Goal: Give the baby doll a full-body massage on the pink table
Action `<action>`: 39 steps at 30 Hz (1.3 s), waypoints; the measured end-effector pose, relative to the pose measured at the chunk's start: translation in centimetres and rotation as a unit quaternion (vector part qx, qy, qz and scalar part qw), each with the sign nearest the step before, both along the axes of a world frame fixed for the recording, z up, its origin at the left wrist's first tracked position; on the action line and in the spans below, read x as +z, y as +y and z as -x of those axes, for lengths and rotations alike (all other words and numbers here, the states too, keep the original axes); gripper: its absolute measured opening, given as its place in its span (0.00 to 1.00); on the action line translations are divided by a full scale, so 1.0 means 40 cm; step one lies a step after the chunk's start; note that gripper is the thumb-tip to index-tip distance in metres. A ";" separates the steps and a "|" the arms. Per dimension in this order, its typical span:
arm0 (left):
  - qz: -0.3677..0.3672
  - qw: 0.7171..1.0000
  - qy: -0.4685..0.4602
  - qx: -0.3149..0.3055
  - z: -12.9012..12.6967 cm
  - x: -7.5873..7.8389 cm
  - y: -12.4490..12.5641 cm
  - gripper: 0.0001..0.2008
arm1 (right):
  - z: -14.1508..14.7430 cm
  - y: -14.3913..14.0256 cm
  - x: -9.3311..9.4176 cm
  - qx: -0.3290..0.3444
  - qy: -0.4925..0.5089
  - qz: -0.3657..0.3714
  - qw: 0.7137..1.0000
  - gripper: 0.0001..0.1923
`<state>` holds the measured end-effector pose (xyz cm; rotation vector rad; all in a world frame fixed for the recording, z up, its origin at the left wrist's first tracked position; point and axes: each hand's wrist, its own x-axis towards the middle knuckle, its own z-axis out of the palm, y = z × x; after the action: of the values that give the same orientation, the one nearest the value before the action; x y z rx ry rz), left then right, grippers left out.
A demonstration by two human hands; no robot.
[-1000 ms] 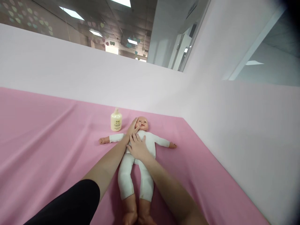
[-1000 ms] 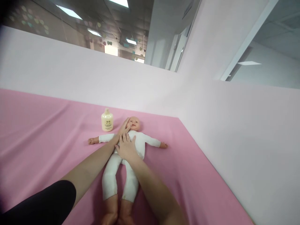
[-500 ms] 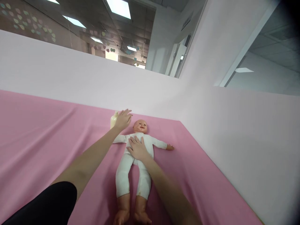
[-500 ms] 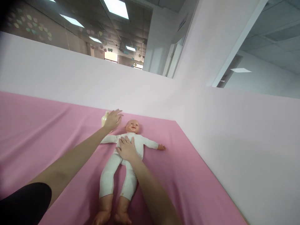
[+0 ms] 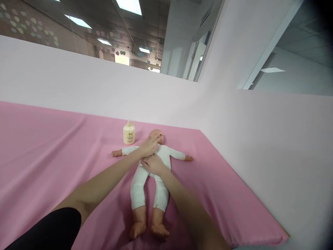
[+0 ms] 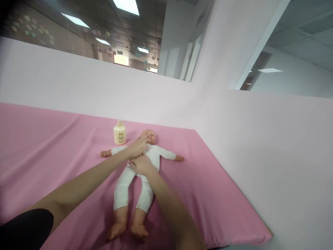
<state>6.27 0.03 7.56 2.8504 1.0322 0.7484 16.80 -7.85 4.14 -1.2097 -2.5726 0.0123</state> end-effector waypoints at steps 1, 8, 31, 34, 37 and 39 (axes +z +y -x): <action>0.032 0.997 0.042 -0.059 -0.032 -0.010 -0.016 0.25 | -0.001 -0.004 -0.003 -0.010 0.002 0.000 1.000 0.19; 0.138 0.980 0.110 -0.097 -0.101 -0.061 0.000 0.24 | -0.002 -0.042 -0.020 -0.022 0.013 -0.020 0.999 0.21; 0.119 0.988 0.026 0.093 0.002 -0.160 -0.048 0.29 | -0.110 -0.218 -0.037 -0.094 0.142 0.119 0.978 0.29; 0.090 0.991 0.043 0.090 0.011 -0.144 -0.093 0.26 | -0.108 -0.221 -0.045 -0.163 0.163 0.123 0.965 0.32; 0.059 0.995 0.085 -0.016 0.005 -0.128 -0.122 0.24 | -0.094 -0.210 -0.038 -0.202 0.162 0.084 0.962 0.35; 0.056 0.988 0.093 -0.109 -0.004 -0.136 -0.133 0.24 | -0.081 -0.196 -0.020 -0.134 0.121 0.035 0.983 0.35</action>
<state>6.43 -5.28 2.11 2.9128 0.7311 0.4023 20.05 -15.70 3.36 -1.4731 -2.2032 0.1816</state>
